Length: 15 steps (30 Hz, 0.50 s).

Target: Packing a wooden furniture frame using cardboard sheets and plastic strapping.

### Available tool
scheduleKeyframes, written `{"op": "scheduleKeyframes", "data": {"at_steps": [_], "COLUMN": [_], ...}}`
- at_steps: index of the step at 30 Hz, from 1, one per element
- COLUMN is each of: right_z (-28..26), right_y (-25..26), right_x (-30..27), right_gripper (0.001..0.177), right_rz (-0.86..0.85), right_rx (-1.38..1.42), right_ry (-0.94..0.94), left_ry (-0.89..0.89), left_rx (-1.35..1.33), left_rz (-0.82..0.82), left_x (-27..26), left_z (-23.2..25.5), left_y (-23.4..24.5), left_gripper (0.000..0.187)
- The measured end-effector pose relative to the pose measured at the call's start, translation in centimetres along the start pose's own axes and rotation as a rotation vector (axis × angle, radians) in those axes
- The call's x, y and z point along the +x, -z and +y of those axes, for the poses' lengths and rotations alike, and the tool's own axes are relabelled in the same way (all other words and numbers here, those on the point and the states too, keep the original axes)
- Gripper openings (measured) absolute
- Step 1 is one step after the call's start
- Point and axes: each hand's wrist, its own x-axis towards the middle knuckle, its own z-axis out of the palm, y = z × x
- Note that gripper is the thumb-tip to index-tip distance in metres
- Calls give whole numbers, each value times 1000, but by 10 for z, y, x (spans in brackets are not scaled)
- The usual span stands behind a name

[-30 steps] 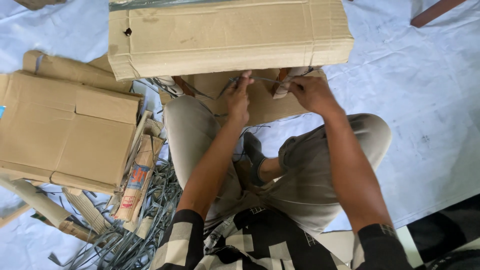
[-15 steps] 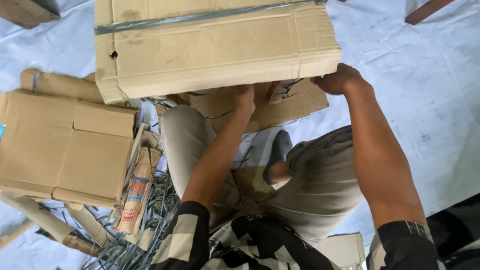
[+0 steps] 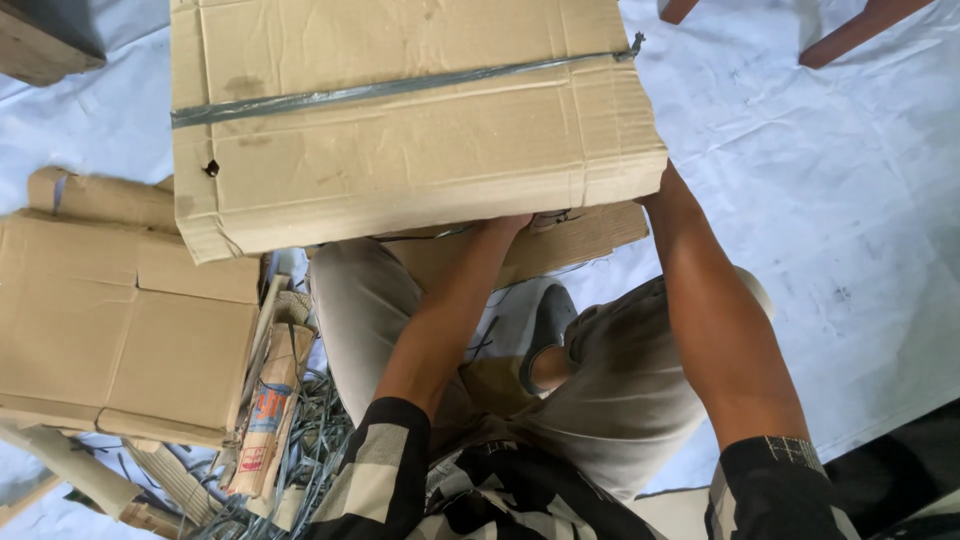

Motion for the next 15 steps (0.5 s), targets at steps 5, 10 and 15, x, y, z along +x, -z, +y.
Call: {"op": "scheduleKeyframes", "data": {"at_steps": [5,10,15], "right_z": [-12,-33,-12], "right_y": [-4,-11,-16], "right_x": [5,15,65], "right_gripper": [34,28,8], "right_rz": [73,130,161], "right_rx": [231,460,755], "right_ry": [1,10,229], "left_ry": [5,5,12], "left_rx": [223,446,682], "left_rz": [-41,-66,-79], "left_x": [-6,-25,-45], "left_z": [25,45,101], "left_y": [29,87,133], "left_gripper": [31,31,32]}}
